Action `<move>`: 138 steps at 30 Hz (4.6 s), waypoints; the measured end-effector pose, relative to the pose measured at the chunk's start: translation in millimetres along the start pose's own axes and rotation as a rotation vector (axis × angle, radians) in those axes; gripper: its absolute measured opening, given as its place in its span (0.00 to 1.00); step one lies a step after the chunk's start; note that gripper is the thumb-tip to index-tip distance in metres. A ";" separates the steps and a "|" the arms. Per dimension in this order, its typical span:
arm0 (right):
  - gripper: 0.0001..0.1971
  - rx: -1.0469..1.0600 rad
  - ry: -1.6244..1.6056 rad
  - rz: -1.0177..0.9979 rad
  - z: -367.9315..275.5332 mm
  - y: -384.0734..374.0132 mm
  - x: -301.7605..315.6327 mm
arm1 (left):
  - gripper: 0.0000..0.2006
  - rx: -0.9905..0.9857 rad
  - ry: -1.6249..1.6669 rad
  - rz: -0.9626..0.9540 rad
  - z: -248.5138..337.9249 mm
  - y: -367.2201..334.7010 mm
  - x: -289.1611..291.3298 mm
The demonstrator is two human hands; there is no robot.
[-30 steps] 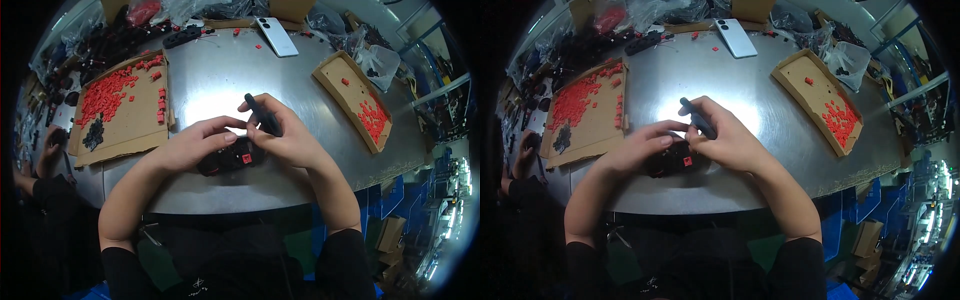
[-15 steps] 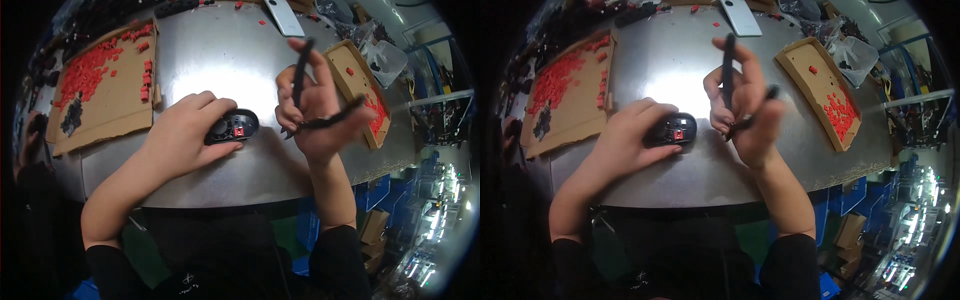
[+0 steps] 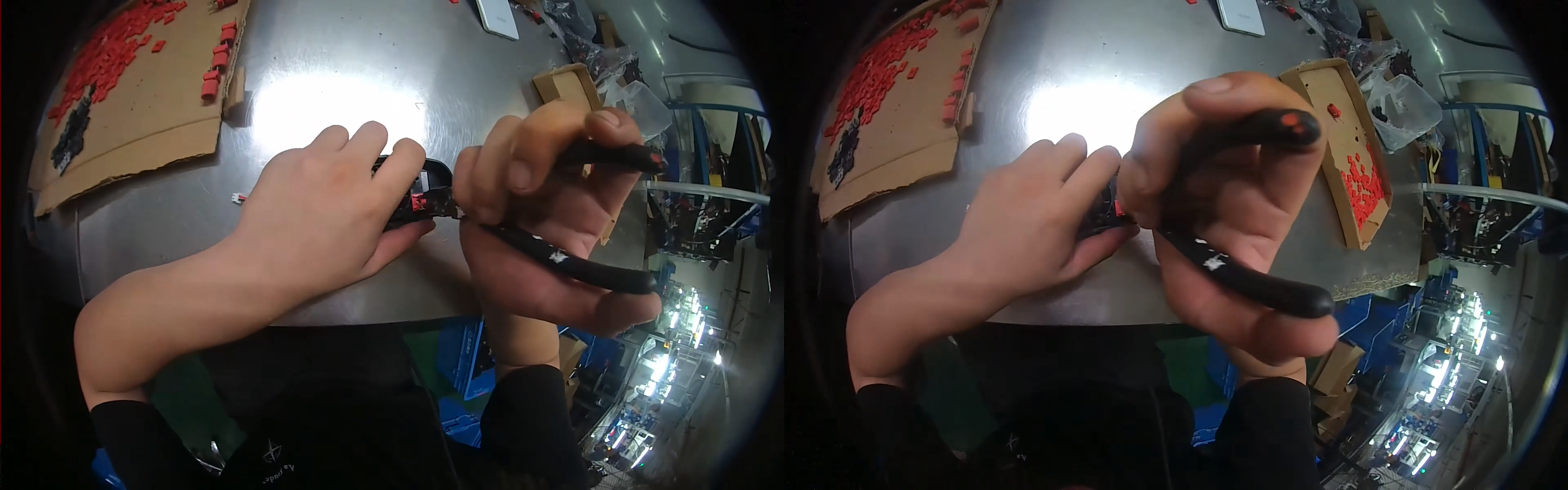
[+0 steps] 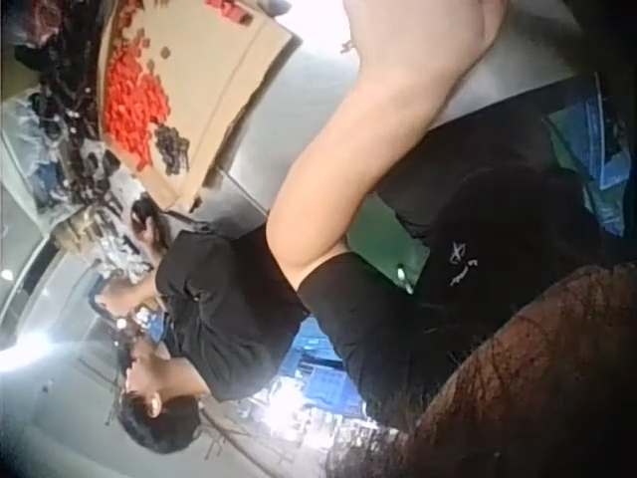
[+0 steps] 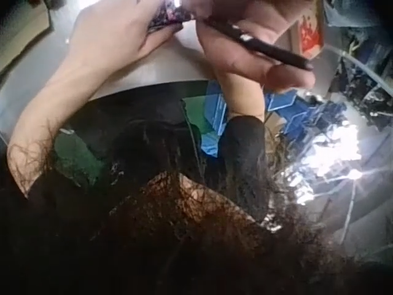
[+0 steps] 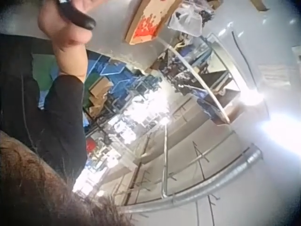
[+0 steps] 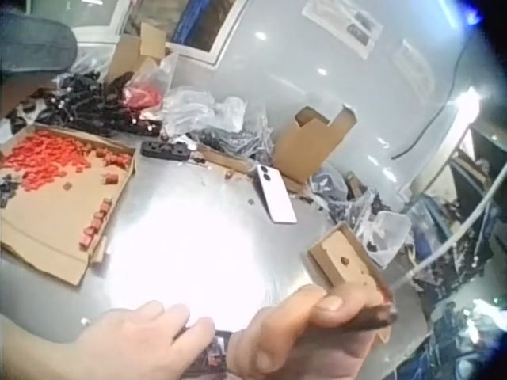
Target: Assembling the internal components and outer shell of a computer mouse at a factory workstation.
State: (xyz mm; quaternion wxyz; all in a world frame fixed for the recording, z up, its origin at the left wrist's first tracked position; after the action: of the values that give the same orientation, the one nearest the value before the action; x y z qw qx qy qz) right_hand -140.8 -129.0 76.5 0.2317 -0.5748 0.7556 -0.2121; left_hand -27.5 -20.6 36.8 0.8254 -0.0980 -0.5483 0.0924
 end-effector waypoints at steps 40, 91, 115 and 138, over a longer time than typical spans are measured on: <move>0.53 -0.253 -0.140 0.292 9.7 2.1 -4.4 | 0.24 0.041 -0.048 -0.047 5.2 2.2 -8.9; 0.54 -0.104 -0.256 -0.061 -10.6 -11.2 19.7 | 0.25 -0.069 0.002 -0.023 -3.9 -0.9 -12.5; 0.59 -0.106 -0.143 0.065 6.6 7.5 4.8 | 0.27 -0.063 -0.222 0.110 8.6 4.9 -13.6; 0.53 -0.007 0.065 0.103 5.1 14.0 -1.8 | 0.32 -0.002 -0.212 0.032 10.0 3.0 -13.2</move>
State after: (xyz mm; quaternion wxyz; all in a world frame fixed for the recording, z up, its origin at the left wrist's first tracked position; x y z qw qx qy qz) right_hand -148.2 -124.1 64.4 0.2158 -0.5288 0.7920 -0.2158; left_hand -41.9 -20.5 28.1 0.7611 -0.0971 -0.6309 0.1150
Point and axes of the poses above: each hand's wrist, its own y-axis away from the middle knuckle, its own x-axis out of the back of the hand, z = x × y, the point moved 4 cm from there along -y, towards the middle knuckle, and after that the axes turned 5 degrees about -z, right-handed, at the moved point
